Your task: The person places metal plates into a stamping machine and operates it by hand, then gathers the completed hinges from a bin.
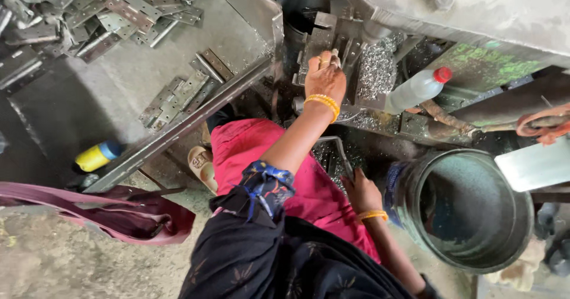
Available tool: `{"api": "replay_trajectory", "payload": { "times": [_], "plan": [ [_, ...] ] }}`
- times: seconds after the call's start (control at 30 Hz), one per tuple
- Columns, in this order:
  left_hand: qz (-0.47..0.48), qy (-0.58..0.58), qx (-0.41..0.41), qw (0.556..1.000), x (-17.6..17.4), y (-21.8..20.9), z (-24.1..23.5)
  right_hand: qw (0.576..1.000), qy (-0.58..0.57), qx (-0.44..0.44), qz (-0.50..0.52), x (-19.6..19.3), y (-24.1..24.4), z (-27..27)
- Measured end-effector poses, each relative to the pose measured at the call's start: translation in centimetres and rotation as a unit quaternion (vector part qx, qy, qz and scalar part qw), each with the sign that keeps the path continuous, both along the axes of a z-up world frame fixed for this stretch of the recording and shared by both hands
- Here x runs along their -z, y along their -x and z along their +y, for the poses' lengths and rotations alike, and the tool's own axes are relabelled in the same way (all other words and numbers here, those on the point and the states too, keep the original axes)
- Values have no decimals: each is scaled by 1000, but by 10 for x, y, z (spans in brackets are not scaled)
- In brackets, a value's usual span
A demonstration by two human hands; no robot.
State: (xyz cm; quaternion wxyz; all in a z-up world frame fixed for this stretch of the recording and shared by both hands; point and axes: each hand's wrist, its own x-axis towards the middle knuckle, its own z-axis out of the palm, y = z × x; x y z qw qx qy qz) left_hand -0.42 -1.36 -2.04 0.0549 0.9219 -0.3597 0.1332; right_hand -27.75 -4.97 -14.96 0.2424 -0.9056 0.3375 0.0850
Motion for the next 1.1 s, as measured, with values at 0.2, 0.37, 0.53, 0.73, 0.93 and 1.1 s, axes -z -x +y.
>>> {"api": "replay_trajectory", "payload": {
  "times": [0.2, 0.37, 0.53, 0.73, 0.93, 1.1],
  "plan": [
    [2, -50, 14, 999, -16, -17, -10, 994, 27, -102, -39, -49, -21, -43],
    [38, -76, -5, 996, 0, -20, -30, 999, 4, -42, -6, -14, -12, -9],
    [-6, -83, 8, 997, 4, -23, -19, 999, -15, -6, -32, -17, -2, -11],
    [-92, -27, 55, 994, 8, 43, 51, 998, 28, -53, -26, -70, -26, -34],
    [-82, 138, 162, 974, -14, 67, 97, 996, -71, -22, 53, -91, -33, -19],
    [-67, 31, 92, 993, -67, 70, -1, 996, -82, 9, 29, -87, -31, -17]
  ]
}}
